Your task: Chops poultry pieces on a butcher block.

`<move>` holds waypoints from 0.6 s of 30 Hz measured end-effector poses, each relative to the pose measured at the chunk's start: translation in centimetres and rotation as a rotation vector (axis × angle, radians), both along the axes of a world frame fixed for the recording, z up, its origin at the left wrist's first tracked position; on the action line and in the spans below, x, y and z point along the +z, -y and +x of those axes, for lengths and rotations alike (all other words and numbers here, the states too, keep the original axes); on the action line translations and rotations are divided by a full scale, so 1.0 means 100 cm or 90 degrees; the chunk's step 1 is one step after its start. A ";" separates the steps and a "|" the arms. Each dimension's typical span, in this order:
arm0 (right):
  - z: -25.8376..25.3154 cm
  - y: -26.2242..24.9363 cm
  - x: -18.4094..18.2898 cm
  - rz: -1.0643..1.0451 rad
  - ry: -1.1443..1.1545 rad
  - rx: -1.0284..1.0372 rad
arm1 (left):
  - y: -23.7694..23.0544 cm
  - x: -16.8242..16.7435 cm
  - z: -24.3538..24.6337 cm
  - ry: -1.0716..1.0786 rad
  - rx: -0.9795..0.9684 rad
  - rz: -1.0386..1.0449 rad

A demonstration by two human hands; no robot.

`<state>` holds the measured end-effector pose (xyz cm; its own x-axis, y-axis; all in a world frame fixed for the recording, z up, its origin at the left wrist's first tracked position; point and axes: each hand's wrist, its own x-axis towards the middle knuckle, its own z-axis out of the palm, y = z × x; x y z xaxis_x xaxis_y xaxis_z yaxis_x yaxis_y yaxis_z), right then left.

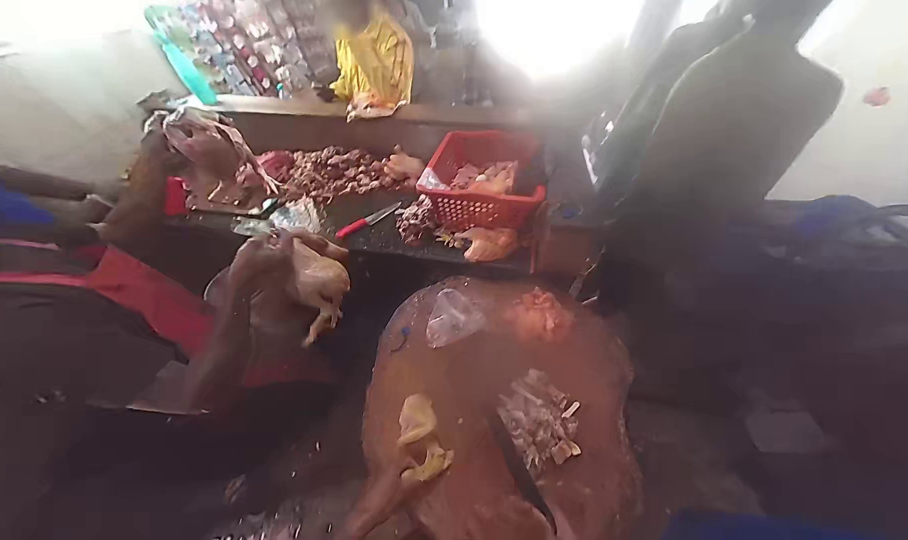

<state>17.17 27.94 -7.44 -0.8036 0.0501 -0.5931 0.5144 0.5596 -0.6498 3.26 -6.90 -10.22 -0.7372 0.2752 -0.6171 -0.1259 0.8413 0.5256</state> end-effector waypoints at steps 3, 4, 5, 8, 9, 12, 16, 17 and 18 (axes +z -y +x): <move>0.000 0.009 0.006 0.064 -0.018 0.011 | 0.010 0.013 0.031 -0.015 0.051 -0.060; 0.000 0.014 0.007 0.074 -0.027 0.026 | 0.009 0.028 0.038 -0.006 0.040 -0.079; -0.004 0.020 0.010 0.059 -0.037 0.038 | 0.007 0.043 0.037 -0.003 0.026 -0.094; -0.032 0.045 0.031 -0.033 -0.102 0.049 | 0.003 0.063 0.026 -0.034 0.013 -0.097; -0.043 0.055 0.048 -0.051 -0.127 0.066 | 0.001 0.068 0.023 -0.041 0.009 -0.098; -0.070 0.090 0.111 -0.115 -0.283 0.132 | -0.001 0.076 0.022 -0.062 -0.006 -0.104; -0.088 0.126 0.143 -0.267 -0.565 0.229 | 0.000 0.079 0.022 -0.053 -0.037 -0.128; -0.089 0.129 0.132 -0.249 -0.601 0.270 | -0.001 0.087 0.024 -0.048 -0.037 -0.128; -0.090 0.128 0.110 -0.208 -0.593 0.318 | -0.001 0.093 0.027 -0.048 -0.036 -0.125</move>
